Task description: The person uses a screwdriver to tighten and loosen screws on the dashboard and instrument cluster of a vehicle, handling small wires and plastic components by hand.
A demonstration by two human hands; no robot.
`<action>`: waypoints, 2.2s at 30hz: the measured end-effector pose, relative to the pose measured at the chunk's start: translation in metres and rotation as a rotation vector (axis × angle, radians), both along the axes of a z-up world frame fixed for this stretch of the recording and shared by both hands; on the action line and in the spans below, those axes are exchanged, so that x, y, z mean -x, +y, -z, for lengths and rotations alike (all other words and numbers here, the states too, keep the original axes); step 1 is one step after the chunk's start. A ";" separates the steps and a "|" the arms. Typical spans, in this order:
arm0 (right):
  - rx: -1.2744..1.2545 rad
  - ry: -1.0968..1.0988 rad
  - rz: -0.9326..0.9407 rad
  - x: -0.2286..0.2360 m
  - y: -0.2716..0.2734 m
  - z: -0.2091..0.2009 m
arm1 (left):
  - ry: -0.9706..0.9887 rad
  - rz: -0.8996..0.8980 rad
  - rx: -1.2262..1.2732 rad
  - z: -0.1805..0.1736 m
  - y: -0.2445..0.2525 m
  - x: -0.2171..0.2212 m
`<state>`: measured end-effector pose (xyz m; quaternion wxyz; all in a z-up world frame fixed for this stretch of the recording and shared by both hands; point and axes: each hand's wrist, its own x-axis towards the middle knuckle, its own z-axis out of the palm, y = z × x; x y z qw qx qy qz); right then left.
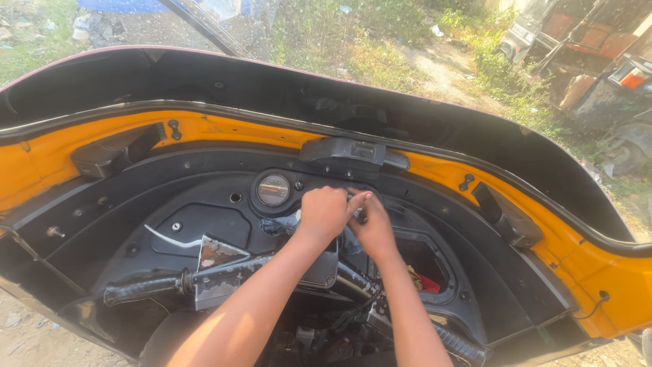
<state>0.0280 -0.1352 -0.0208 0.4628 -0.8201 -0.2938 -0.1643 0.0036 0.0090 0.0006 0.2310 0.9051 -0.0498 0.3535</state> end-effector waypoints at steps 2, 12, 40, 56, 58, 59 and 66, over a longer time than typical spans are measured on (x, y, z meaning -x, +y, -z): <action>0.033 -0.105 -0.010 -0.003 0.010 -0.003 | -0.059 -0.005 -0.044 0.001 0.001 -0.002; -0.041 -0.192 -0.009 -0.014 -0.003 0.011 | -0.109 0.420 0.149 -0.011 -0.004 0.016; -0.052 -0.069 0.042 -0.023 -0.009 0.019 | -0.109 0.491 0.194 -0.012 -0.007 0.016; -0.086 -0.153 -0.032 -0.026 -0.009 0.021 | 0.029 0.378 0.228 -0.010 -0.011 0.007; -0.071 -0.146 -0.029 -0.027 -0.009 0.022 | 0.067 0.361 0.201 -0.013 -0.011 0.006; -0.062 -0.150 -0.031 -0.029 -0.009 0.022 | 0.086 0.351 0.187 -0.015 -0.011 0.006; -0.083 -0.155 -0.021 -0.036 -0.010 0.033 | -0.124 0.466 0.166 -0.003 -0.009 0.004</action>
